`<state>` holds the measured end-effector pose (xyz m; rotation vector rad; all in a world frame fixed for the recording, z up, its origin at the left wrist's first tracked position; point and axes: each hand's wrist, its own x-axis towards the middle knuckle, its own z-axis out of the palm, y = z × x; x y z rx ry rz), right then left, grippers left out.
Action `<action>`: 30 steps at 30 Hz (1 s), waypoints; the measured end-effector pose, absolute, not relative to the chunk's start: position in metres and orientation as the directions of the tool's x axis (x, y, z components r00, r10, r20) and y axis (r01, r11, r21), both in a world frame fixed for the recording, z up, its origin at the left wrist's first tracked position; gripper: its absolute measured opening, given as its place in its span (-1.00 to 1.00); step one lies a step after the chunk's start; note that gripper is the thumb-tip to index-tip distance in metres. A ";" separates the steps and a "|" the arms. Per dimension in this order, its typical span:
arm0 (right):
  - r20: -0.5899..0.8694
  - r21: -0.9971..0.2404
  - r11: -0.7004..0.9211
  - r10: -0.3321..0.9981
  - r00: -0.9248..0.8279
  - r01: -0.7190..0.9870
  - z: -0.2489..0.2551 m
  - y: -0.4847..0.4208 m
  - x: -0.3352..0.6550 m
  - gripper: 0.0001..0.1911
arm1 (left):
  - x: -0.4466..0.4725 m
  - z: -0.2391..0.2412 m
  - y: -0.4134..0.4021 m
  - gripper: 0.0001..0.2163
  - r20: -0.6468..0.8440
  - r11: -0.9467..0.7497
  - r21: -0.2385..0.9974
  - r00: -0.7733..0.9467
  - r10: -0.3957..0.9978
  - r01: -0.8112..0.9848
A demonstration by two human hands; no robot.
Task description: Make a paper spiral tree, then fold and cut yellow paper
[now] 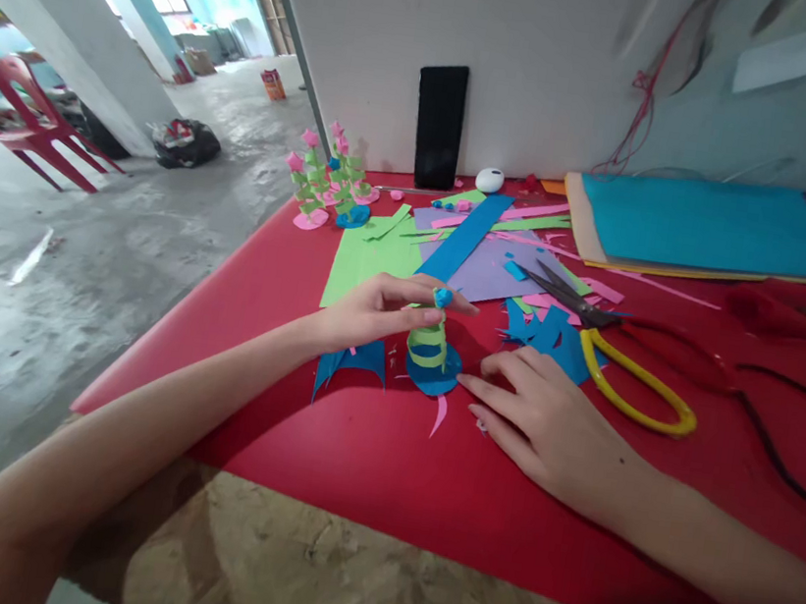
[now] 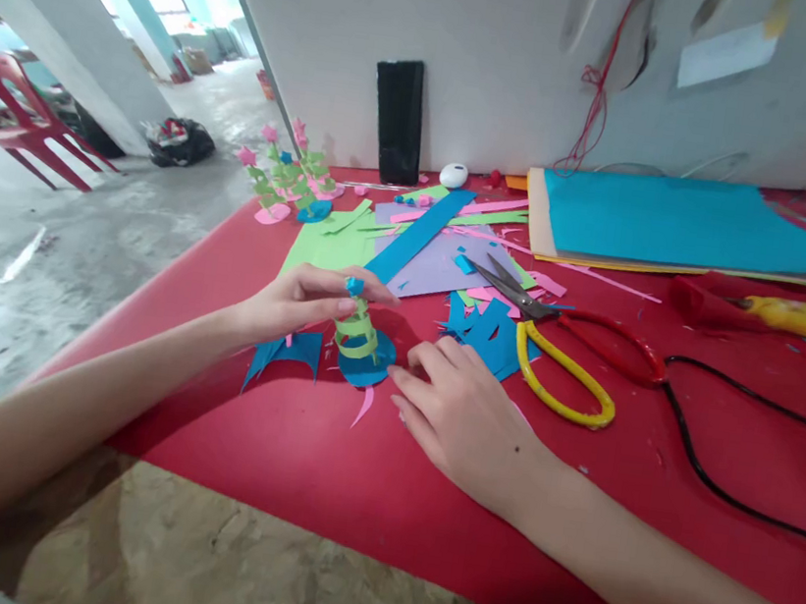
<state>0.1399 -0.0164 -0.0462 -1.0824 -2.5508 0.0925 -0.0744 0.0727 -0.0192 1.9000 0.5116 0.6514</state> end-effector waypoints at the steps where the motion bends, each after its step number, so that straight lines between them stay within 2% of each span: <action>1: 0.316 -0.189 0.709 0.699 -0.642 0.679 -0.046 -0.016 0.140 -0.70 | -0.074 -0.019 0.072 -0.75 0.214 -0.404 0.913 0.766 0.606 0.064; 11: 0.341 -0.137 0.728 0.671 -0.658 0.672 -0.045 -0.014 0.139 -0.72 | -0.070 -0.018 0.069 -0.76 0.228 -0.453 0.888 0.772 0.593 0.086; 21: 0.336 -0.163 0.717 0.686 -0.646 0.677 -0.046 -0.016 0.140 -0.72 | -0.069 -0.017 0.066 -0.78 0.211 -0.419 0.904 0.766 0.607 0.083; 27: 0.405 -0.231 0.675 0.722 -0.562 0.701 -0.037 -0.014 0.146 -0.75 | -0.069 -0.018 0.065 -0.78 0.207 -0.412 0.908 0.769 0.605 0.080; 30: 0.463 -0.222 0.627 0.742 -0.486 0.746 -0.025 -0.016 0.162 -0.80 | -0.069 -0.020 0.066 -0.77 0.209 -0.404 0.912 0.763 0.611 0.073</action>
